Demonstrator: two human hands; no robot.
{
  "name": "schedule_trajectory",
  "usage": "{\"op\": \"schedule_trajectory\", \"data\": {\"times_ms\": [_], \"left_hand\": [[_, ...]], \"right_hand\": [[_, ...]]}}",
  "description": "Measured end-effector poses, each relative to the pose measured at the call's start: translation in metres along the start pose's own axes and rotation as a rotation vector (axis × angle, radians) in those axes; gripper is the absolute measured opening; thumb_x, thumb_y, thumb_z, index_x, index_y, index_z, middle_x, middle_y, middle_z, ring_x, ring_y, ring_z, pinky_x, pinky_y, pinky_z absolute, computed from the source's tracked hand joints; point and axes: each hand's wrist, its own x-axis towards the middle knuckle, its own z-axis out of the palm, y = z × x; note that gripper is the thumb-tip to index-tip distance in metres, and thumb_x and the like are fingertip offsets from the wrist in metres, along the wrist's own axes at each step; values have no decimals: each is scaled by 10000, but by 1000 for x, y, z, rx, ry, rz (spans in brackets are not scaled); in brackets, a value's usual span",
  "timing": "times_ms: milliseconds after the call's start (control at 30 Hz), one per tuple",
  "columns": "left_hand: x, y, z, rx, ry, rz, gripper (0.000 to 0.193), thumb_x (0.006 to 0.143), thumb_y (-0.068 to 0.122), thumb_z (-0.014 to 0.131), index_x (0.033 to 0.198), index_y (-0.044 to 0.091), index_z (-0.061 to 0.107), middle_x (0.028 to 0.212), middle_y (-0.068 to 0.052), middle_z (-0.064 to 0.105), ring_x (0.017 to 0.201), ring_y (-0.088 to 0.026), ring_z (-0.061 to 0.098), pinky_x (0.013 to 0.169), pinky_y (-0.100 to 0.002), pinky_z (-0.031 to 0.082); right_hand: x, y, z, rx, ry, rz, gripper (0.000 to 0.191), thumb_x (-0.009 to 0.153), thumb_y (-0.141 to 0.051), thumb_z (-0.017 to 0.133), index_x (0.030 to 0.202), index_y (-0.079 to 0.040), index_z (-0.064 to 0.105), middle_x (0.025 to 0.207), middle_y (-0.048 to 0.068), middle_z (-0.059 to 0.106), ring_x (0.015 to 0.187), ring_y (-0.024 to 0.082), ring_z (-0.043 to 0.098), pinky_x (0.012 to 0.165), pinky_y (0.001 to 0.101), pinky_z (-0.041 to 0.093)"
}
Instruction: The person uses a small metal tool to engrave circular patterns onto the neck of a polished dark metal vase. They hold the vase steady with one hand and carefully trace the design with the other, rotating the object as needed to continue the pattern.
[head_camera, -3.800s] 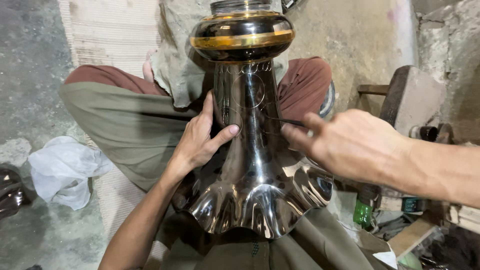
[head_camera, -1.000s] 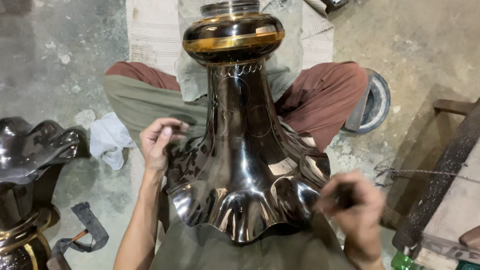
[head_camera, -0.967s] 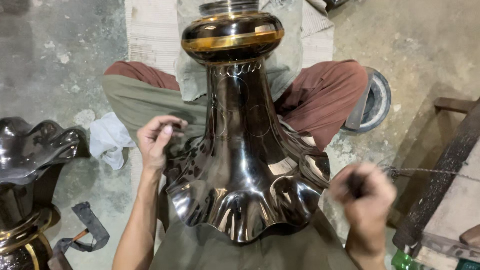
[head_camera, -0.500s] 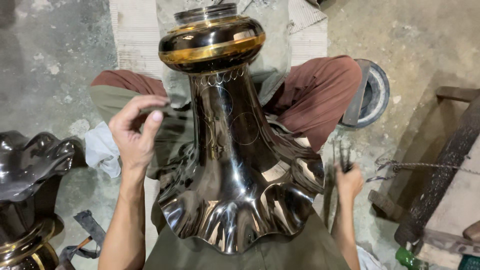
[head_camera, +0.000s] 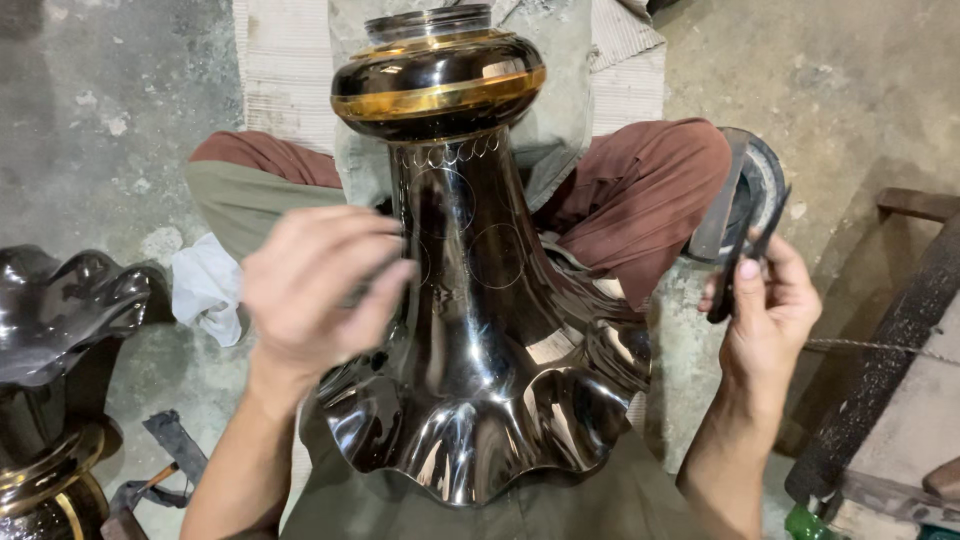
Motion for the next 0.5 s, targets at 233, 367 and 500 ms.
{"op": "schedule_trajectory", "data": {"times_ms": [233, 367, 500], "left_hand": [[57, 40, 21, 120, -36, 468, 139, 907, 125, 714, 997, 20, 723, 1015, -141, 735, 954, -260, 713, 891, -352, 611], [61, 47, 21, 153, -153, 537, 194, 926, 186, 632, 1017, 37, 716, 1010, -128, 723, 984, -242, 711, 905, -443, 594], [52, 51, 20, 83, -197, 476, 159, 991, 124, 653, 1043, -14, 712, 1006, -151, 726, 974, -281, 730, 943, -435, 617]], "right_hand": [[-11, -63, 67, 42, -464, -70, 275, 993, 60, 591, 1251, -6, 525, 984, 99, 683, 721, 175, 718, 604, 286, 647], [-31, -87, 78, 72, -684, 180, 113, 1016, 66, 618, 1129, 68, 625, 1026, 163, 638, 802, 206, 710, 695, 314, 610], [-29, -96, 76, 145, -745, 311, 238, 1002, -23, 594, 1177, 112, 683, 1098, 198, 681, 898, 185, 637, 750, 290, 517]]}}
